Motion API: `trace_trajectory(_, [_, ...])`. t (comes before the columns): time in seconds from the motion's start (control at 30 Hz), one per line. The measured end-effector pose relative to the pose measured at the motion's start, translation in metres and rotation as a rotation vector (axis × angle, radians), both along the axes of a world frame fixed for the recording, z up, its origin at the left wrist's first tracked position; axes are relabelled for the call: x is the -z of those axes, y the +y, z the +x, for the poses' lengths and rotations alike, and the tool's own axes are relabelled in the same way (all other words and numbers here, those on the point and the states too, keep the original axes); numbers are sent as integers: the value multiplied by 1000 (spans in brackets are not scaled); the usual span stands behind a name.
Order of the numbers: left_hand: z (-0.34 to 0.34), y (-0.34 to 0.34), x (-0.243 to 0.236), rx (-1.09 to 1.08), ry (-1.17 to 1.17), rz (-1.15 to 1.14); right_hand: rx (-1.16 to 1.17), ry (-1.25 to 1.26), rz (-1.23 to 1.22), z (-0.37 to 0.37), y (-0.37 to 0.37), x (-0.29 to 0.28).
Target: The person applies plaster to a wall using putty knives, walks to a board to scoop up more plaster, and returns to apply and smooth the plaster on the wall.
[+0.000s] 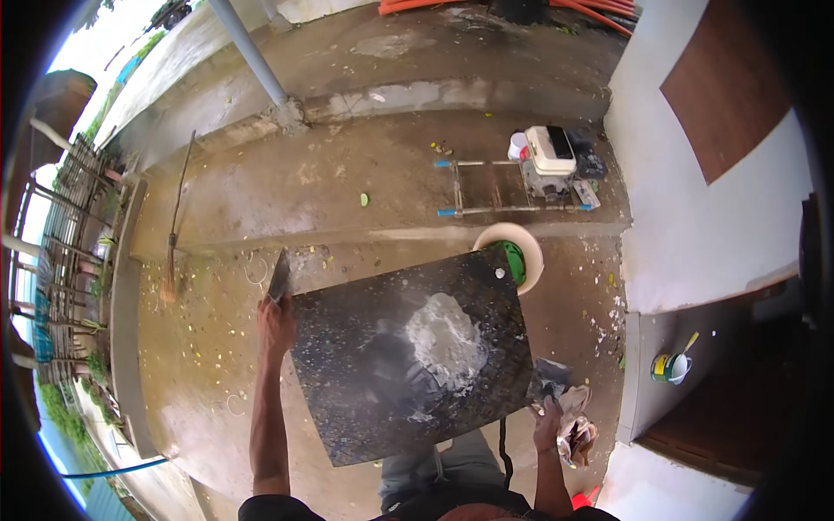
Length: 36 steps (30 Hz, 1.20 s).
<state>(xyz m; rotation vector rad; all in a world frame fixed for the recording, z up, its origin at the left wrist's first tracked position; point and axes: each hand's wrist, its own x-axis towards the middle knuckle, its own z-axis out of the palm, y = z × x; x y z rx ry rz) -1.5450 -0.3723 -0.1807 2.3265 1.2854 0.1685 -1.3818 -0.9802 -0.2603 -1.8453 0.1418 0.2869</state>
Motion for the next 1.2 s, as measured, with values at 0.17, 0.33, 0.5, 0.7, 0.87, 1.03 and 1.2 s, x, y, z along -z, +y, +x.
trace_trajectory(0.17, [13, 62, 6, -138, -74, 10, 83, 337, 279, 83, 89, 16])
trace_trajectory(0.33, [60, 120, 13, -68, 16, 23, 105, 439, 217, 140, 145, -10])
trace_trajectory(0.5, [132, 208, 16, -85, -25, -26, 60, 279, 162, 192, 235, -21])
trace_trajectory(0.7, [263, 315, 20, 34, -28, -22, 152, 292, 235, 259, 300, -27])
trace_trajectory(0.87, [357, 374, 47, 89, -86, -72, 2, 113, -3, 296, 348, -26])
trace_trajectory(1.03, [400, 441, 125, 181, 127, -69, 222, 114, 165, 296, 390, -25])
trace_trajectory(1.2, [435, 436, 144, 177, 181, -118, 150, 22, 30, 281, 379, -19])
